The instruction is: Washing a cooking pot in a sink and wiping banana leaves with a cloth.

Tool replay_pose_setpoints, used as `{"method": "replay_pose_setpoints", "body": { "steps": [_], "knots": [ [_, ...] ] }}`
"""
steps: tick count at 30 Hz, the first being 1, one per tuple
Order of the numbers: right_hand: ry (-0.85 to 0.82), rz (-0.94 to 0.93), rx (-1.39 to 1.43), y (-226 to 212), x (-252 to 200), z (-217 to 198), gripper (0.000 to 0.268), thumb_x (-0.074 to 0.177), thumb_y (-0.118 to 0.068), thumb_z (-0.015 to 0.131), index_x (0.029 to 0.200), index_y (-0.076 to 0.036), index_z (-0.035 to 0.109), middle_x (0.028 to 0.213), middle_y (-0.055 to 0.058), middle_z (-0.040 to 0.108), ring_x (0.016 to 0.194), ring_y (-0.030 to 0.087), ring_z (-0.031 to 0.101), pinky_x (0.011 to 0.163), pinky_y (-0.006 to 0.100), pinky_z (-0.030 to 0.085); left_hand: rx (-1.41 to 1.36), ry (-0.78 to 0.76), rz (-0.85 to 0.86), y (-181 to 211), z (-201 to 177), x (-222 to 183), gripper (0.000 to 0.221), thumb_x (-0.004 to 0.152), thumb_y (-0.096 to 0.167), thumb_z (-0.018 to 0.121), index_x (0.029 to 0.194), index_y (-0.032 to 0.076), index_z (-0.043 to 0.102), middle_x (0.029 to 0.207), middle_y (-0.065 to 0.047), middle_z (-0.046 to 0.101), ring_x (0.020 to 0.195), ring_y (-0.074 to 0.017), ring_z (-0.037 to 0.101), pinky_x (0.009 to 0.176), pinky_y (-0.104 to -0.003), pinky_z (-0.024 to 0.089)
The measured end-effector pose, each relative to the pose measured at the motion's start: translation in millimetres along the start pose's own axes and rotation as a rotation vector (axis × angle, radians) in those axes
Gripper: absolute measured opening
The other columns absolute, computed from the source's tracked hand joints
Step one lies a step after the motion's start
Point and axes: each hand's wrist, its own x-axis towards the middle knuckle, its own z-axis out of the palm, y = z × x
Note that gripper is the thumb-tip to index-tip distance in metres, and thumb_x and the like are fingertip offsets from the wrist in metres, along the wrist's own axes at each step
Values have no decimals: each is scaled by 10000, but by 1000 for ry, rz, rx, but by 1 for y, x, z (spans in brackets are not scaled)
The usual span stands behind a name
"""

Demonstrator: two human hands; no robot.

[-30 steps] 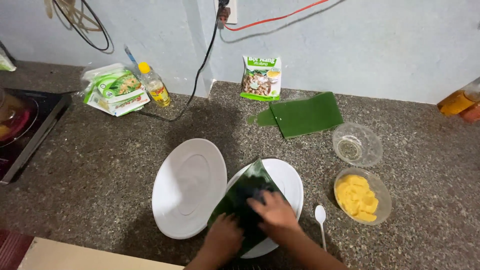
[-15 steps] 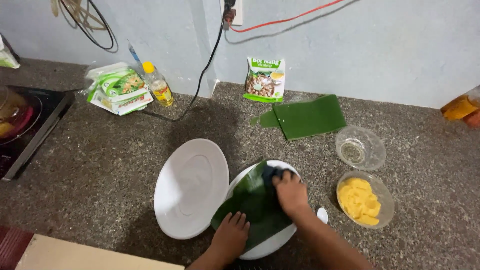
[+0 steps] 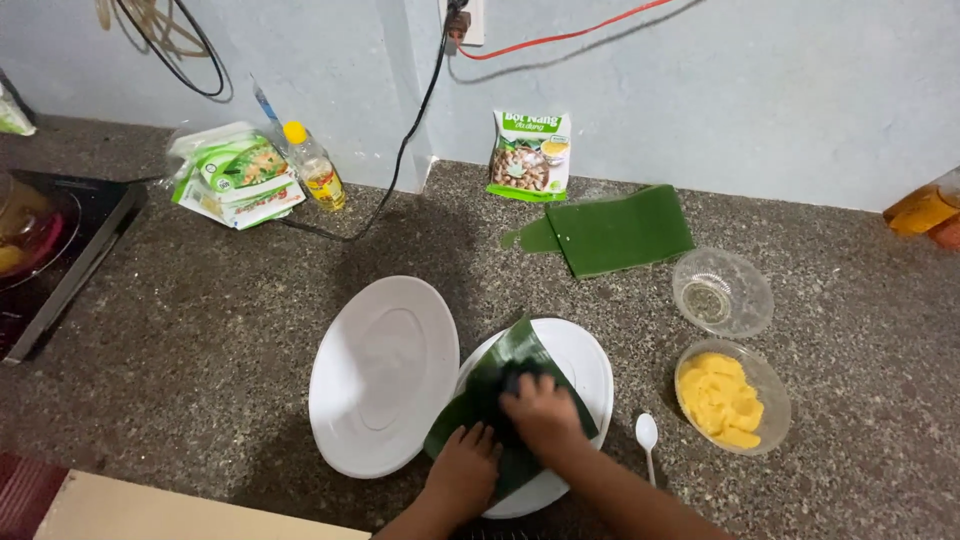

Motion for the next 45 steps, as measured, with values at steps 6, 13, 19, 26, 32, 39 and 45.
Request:
{"method": "replay_pose_setpoints", "body": {
  "steps": [6,13,19,26,32,39,45],
  "knots": [
    [-286,356,155,69,13,-48,465,818,-162,577,1251,-233,424,1173,139,458,1041,377,474,733,482,541,-69,-244,0,3,-36,-1,461,956,229,426,1360,10,395,1407,-256,287,1292,-412,253,1026,-570,246],
    [-7,-93,122,44,-17,-60,425,783,-65,619,1191,-150,536,1154,196,490,989,415,512,716,512,532,-213,-99,166,6,-13,-4,486,911,231,530,1353,51,437,1397,-222,340,1283,-431,262,999,-588,229],
    [481,-263,30,-2,-12,32,119,714,-258,590,829,-227,597,817,120,517,621,322,488,386,386,386,-137,244,112,8,15,0,206,753,263,599,904,154,687,783,-75,627,772,-341,518,751,-494,371],
    [-244,143,-16,62,42,-7,329,890,-129,399,1192,-201,509,1132,150,468,953,386,494,691,466,516,-217,-61,180,2,-18,-2,484,858,221,611,1297,66,478,1360,-190,383,1262,-404,298,990,-561,269],
    [-219,88,-49,32,19,-44,384,843,-17,538,1204,-142,488,1118,187,526,946,364,569,565,386,596,-228,-149,178,0,-4,1,500,902,266,547,1350,78,430,1404,-198,339,1281,-416,276,1009,-567,237],
    [505,-116,-101,-7,3,29,57,670,-169,600,686,-205,559,698,76,488,566,274,459,391,346,345,-188,36,78,7,2,1,271,740,229,631,992,132,610,970,-135,556,927,-366,477,772,-490,345],
    [-356,272,18,68,47,-18,295,908,-105,410,1183,-187,479,1134,145,451,1011,376,478,682,467,545,-207,-117,145,5,-23,1,468,868,215,581,1301,62,489,1359,-197,386,1263,-413,299,991,-558,263]
  ]
}}
